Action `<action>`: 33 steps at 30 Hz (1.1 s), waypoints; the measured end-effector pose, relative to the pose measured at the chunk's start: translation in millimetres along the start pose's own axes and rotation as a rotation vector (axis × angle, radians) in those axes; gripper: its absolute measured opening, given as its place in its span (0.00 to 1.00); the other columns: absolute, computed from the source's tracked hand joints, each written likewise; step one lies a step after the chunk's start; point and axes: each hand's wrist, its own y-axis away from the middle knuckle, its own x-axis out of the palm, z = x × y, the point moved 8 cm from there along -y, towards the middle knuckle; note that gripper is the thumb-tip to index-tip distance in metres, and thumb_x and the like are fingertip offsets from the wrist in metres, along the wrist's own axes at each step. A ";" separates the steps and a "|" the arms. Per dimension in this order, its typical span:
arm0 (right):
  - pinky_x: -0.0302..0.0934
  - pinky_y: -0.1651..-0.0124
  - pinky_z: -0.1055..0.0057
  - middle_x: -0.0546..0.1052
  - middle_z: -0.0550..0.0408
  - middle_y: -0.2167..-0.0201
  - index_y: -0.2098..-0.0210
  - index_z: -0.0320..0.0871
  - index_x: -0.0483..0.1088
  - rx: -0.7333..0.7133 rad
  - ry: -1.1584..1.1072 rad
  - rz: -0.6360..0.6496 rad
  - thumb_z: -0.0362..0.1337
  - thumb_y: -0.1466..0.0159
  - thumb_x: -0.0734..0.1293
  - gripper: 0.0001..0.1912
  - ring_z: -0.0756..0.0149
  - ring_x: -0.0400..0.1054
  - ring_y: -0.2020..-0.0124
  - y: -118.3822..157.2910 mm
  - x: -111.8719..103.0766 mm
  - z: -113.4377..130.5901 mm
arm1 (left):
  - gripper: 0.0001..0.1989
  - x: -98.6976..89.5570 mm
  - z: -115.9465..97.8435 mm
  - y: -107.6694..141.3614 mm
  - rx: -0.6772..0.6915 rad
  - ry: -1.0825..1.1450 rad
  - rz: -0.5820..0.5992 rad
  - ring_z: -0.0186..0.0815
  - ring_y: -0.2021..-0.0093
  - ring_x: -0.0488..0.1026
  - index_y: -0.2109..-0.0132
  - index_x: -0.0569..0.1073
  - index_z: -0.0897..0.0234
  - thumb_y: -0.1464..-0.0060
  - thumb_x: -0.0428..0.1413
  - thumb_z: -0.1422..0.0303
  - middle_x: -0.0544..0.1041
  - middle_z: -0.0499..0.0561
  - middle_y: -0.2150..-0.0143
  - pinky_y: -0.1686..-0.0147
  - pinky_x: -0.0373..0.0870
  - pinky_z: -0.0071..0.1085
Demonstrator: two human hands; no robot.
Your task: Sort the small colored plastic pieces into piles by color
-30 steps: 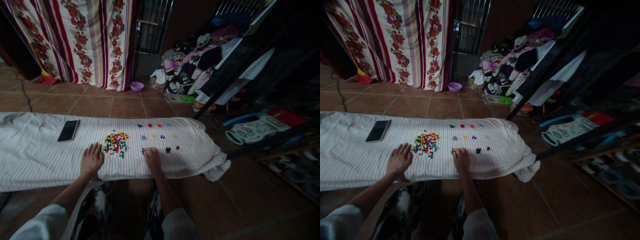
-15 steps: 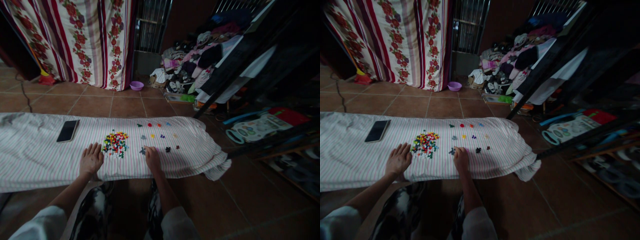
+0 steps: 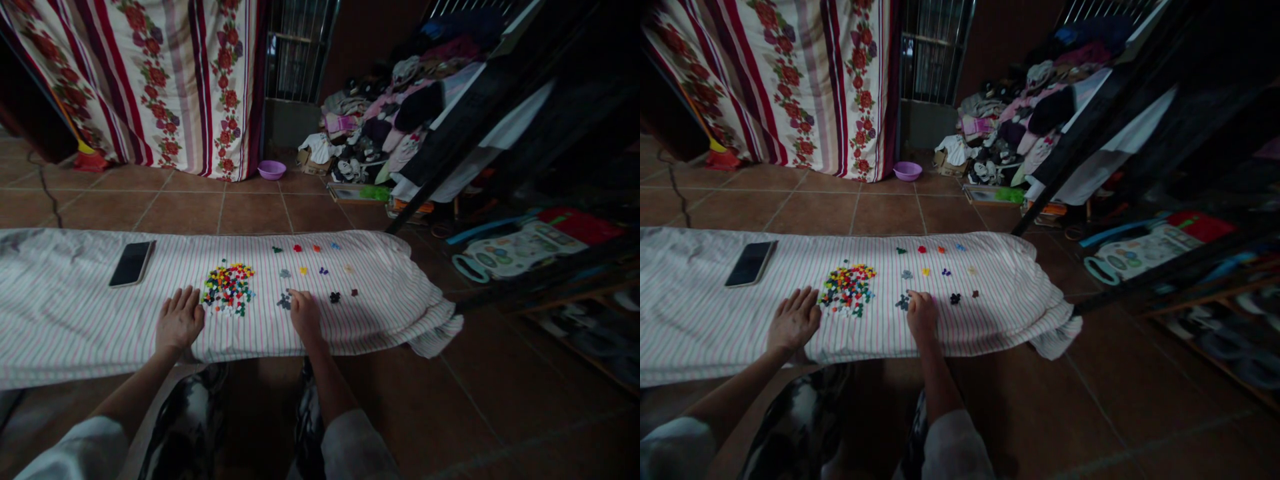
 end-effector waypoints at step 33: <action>0.64 0.51 0.59 0.74 0.44 0.57 0.50 0.39 0.69 -0.200 -0.076 -0.093 0.38 0.35 0.59 0.17 0.58 0.67 0.55 12.5 -6.7 19.8 | 0.26 -1.3 -1.3 -0.5 0.001 -0.019 0.013 0.48 0.33 0.58 0.39 0.68 0.68 0.39 0.40 0.64 0.65 0.58 0.35 0.36 0.53 0.47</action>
